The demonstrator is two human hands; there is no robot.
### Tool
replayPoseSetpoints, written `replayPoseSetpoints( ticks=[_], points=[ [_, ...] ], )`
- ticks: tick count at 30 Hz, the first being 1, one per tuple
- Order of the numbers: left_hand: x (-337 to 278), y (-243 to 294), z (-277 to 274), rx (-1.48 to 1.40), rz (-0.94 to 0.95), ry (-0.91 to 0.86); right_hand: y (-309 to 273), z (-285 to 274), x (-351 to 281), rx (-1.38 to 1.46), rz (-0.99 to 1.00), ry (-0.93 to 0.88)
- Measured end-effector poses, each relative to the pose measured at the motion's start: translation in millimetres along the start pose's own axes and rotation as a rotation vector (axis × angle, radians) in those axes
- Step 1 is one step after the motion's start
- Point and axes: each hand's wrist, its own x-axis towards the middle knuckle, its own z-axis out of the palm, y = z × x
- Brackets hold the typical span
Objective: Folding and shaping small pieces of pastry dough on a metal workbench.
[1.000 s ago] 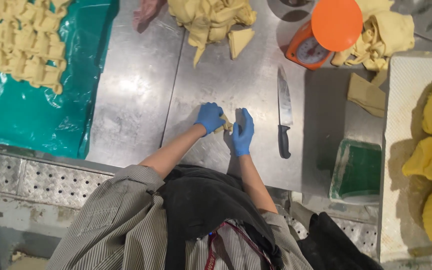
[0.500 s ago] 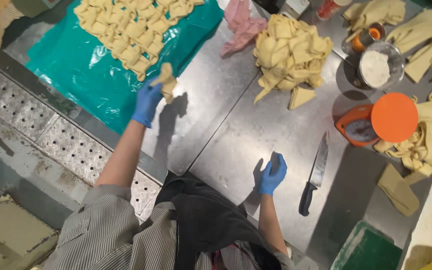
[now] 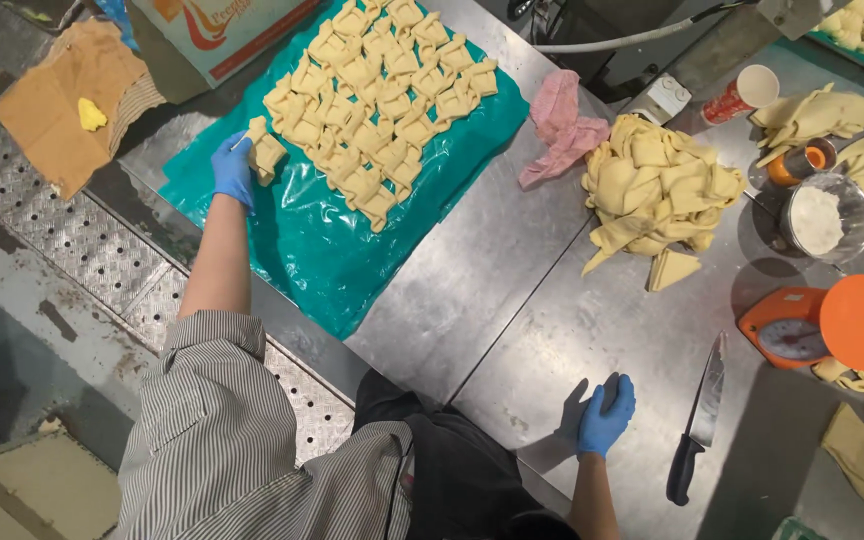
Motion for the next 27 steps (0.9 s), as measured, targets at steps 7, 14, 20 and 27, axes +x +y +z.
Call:
replayPoseSetpoints(
  ticks=[7,14,20,27],
  points=[
    [65,-18,0,0.037,-0.092,-0.061,2,19,-21,-0.05,0.036,0.005],
    [55,-6,23,0.41,-0.042,0.234,-9,29,-23,-0.045,0.124,0.012],
    [40,10,14,0.59,0.083,0.183,-5,36,-21,-0.097,0.105,0.028],
    [-51,41,71,1.202,0.555,0.488,5,43,-21,-0.108,0.024,0.096]
  ],
)
